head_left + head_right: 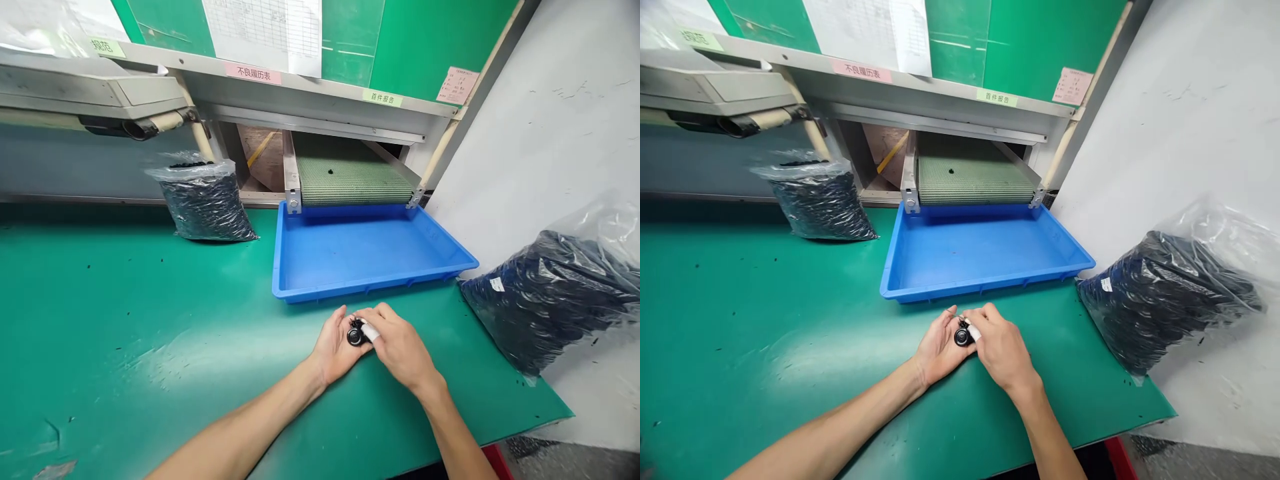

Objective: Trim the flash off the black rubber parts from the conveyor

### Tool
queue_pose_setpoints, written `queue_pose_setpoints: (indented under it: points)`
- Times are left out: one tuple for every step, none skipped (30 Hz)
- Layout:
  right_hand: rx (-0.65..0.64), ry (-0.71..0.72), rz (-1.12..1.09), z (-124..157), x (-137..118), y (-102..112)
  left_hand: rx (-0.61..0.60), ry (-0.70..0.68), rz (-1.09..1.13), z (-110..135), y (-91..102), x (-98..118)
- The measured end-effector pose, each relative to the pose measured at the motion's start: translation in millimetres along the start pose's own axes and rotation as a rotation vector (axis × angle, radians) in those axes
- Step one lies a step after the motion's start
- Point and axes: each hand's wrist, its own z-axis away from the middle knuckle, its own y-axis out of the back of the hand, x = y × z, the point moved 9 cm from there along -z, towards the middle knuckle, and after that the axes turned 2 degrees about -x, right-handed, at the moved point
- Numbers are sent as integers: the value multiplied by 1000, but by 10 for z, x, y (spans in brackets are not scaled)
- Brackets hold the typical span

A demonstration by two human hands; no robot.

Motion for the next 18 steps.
queue_pose_setpoints:
  points:
    - [-71, 13, 12, -46, -35, -32, 2, 12, -2, -3, -1, -10]
    - [-137, 20, 32, -87, -57, -66, 11, 26, -5, -4, 2, -19]
    - [-195, 24, 56, -123, -65, -98, 25, 39, -9, -5, 10, -26]
    - [-240, 25, 78, -154, -64, -124, 39, 52, -15, -5, 17, -32]
    - [-271, 26, 94, -181, -55, -143, 50, 64, -23, -6, 23, -38]
    - [-292, 30, 103, -204, -45, -158, 51, 76, -33, -7, 25, -43]
    - [-299, 35, 101, -224, -34, -165, 46, 85, -44, -9, 23, -48]
    - [-293, 40, 91, -242, -23, -164, 33, 91, -54, -13, 18, -51]
    - [-280, 46, 77, -256, -12, -159, 18, 94, -62, -17, 13, -51]
    - [-266, 52, 62, -265, -2, -156, 3, 97, -70, -20, 9, -53]
    - [-252, 55, 46, -269, 9, -154, -8, 99, -77, -22, 7, -54]
    - [-236, 57, 31, -269, 20, -153, -16, 98, -86, -22, 7, -52]
    - [-221, 56, 21, -266, 30, -152, -21, 96, -95, -22, 7, -51]
    - [-207, 58, 14, -258, 37, -152, -24, 94, -103, -20, 6, -49]
    - [-187, 61, 10, -249, 40, -146, -25, 90, -106, -17, 6, -46]
    - [-164, 65, 7, -238, 40, -136, -28, 86, -104, -14, 1, -45]
    - [-140, 71, 5, -226, 39, -123, -31, 82, -99, -12, -4, -44]
    - [-117, 75, 0, -215, 38, -109, -34, 79, -94, -9, -9, -44]
